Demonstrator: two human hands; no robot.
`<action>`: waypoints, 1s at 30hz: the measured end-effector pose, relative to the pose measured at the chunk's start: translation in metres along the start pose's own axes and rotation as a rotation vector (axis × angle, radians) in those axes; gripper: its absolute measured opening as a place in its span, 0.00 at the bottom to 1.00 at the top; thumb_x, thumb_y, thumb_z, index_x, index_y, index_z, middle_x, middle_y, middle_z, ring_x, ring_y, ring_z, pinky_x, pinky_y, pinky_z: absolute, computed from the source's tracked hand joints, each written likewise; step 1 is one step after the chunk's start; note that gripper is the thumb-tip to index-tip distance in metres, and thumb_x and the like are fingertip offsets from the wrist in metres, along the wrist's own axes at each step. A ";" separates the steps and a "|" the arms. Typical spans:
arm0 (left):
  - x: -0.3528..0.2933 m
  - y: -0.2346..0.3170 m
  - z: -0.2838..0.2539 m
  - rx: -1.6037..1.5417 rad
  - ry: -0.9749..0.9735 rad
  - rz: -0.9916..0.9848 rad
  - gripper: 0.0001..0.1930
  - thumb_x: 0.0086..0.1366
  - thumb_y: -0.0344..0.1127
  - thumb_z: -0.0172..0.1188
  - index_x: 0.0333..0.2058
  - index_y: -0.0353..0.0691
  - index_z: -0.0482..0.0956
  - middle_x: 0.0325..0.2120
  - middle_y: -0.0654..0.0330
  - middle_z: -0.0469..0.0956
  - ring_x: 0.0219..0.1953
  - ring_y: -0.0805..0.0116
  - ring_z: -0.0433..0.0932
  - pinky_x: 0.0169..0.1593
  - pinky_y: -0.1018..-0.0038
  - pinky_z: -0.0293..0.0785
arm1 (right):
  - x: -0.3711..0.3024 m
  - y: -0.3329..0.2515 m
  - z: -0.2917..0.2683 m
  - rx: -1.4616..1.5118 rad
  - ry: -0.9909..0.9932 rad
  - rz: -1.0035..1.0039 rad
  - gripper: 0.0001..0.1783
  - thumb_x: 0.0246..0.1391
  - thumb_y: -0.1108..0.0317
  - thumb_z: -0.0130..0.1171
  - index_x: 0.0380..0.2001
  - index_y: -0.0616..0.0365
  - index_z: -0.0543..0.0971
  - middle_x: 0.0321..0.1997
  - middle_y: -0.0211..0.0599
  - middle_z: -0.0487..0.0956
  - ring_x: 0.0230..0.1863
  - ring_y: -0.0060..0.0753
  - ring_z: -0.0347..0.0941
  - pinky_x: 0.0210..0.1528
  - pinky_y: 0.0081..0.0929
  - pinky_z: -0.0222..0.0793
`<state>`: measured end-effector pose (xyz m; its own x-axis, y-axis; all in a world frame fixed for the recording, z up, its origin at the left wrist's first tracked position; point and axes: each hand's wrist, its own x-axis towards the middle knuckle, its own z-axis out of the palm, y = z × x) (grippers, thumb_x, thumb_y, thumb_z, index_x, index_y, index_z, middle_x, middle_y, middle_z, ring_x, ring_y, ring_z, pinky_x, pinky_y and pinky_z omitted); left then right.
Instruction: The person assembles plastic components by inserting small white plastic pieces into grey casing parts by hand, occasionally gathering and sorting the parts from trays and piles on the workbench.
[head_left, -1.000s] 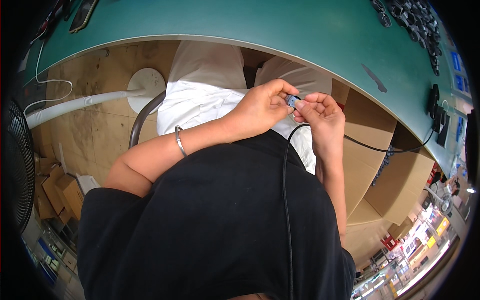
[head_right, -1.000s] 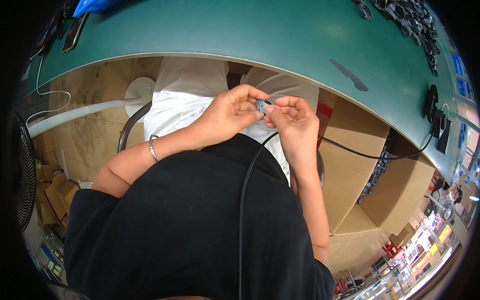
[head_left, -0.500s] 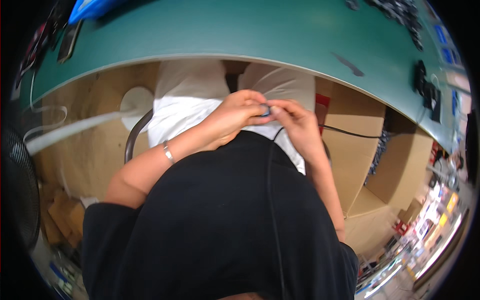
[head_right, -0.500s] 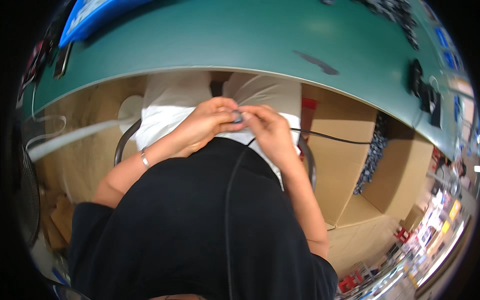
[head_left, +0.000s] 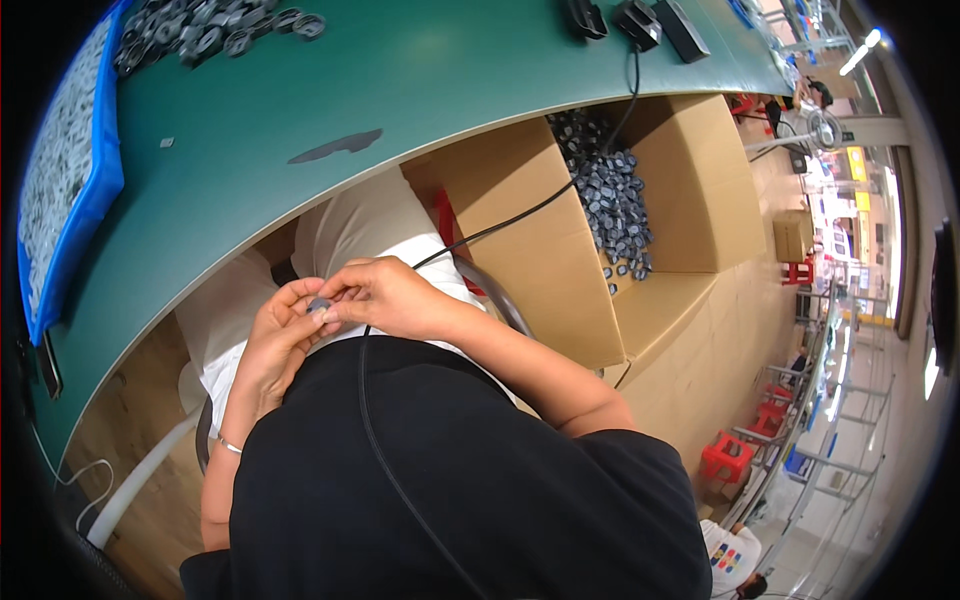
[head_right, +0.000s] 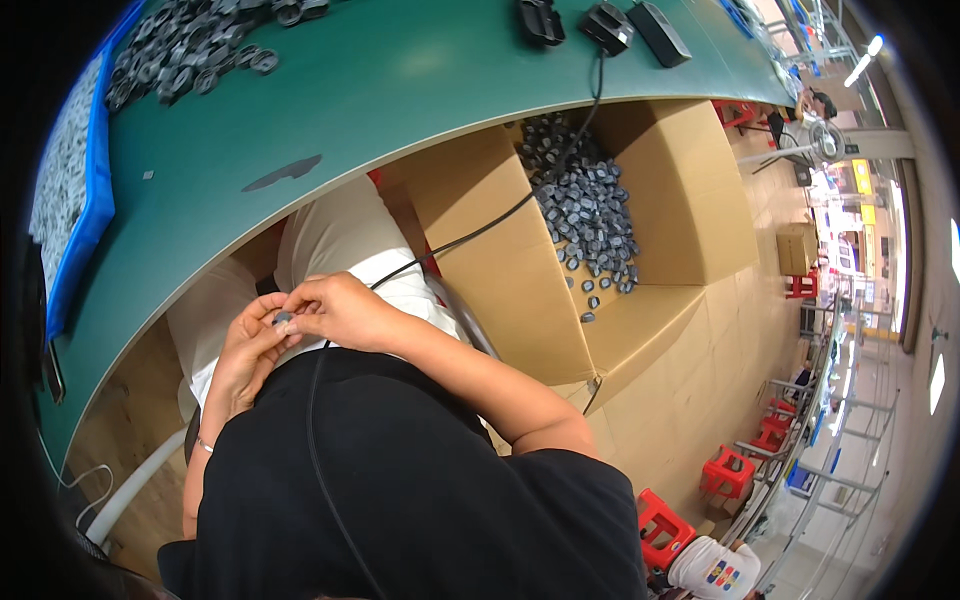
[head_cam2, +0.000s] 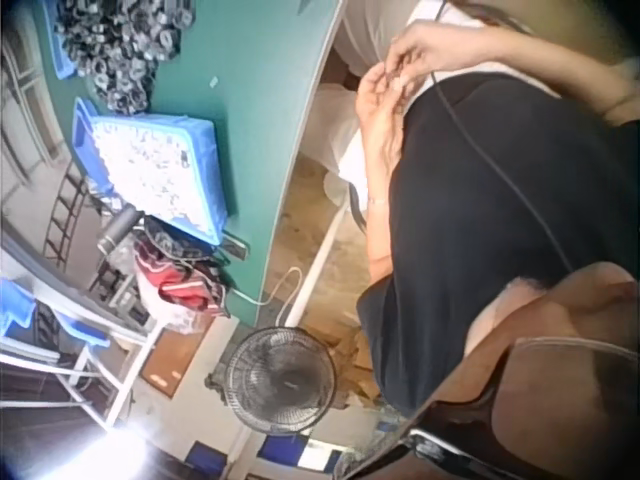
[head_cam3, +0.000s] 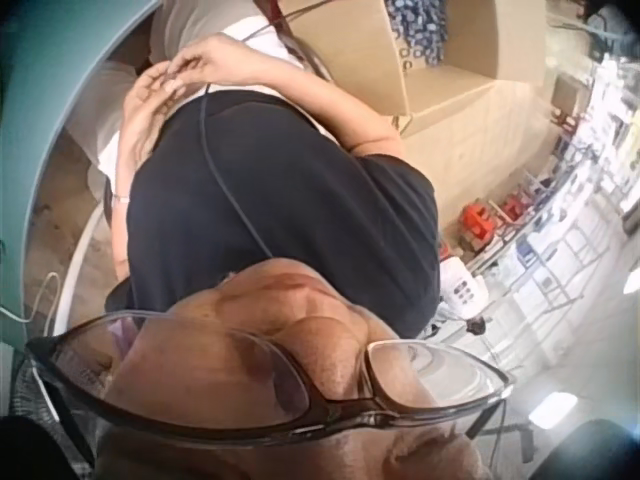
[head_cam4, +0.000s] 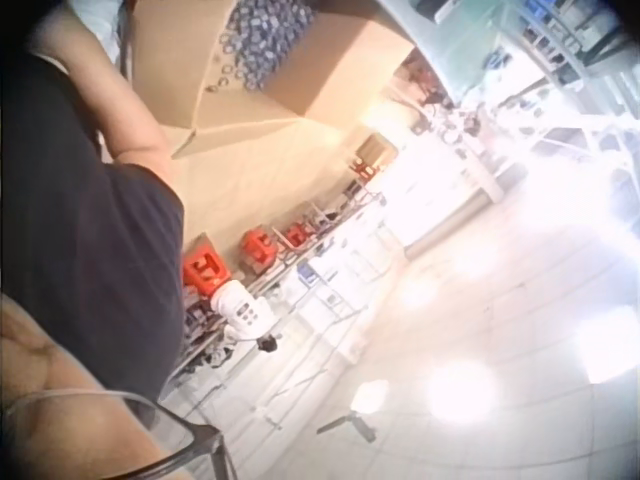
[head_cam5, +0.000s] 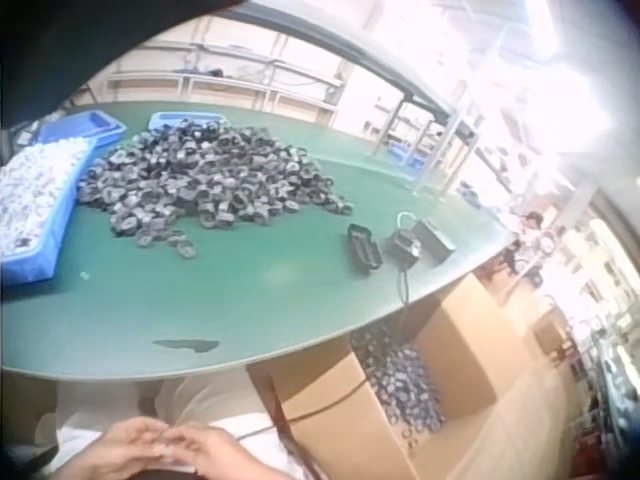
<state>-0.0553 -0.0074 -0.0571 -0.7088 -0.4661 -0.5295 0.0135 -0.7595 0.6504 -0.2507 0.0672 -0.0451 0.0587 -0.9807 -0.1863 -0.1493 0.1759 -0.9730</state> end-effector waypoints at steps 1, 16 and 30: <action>-0.002 -0.001 0.001 0.002 0.015 0.015 0.16 0.66 0.25 0.58 0.51 0.35 0.69 0.41 0.55 0.79 0.41 0.70 0.80 0.49 0.75 0.78 | 0.001 -0.001 -0.001 0.002 -0.040 -0.023 0.11 0.54 0.71 0.66 0.40 0.63 0.81 0.38 0.39 0.79 0.40 0.31 0.79 0.43 0.25 0.74; -0.002 -0.001 0.011 -0.020 0.120 0.064 0.22 0.75 0.40 0.47 0.58 0.27 0.66 0.51 0.49 0.72 0.52 0.64 0.77 0.55 0.73 0.74 | 0.010 0.011 0.000 0.198 -0.060 0.186 0.14 0.63 0.71 0.57 0.50 0.67 0.77 0.44 0.39 0.81 0.46 0.24 0.77 0.50 0.24 0.73; -0.015 -0.010 0.003 0.388 0.153 0.058 0.19 0.74 0.35 0.49 0.58 0.29 0.66 0.46 0.51 0.77 0.47 0.66 0.79 0.51 0.72 0.78 | 0.011 0.000 0.023 -0.028 -0.077 0.236 0.10 0.54 0.73 0.64 0.39 0.66 0.79 0.30 0.35 0.82 0.32 0.21 0.79 0.37 0.21 0.74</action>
<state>-0.0469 0.0087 -0.0534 -0.6016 -0.5872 -0.5415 -0.2367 -0.5164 0.8230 -0.2277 0.0584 -0.0503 0.0941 -0.9032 -0.4187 -0.1947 0.3958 -0.8975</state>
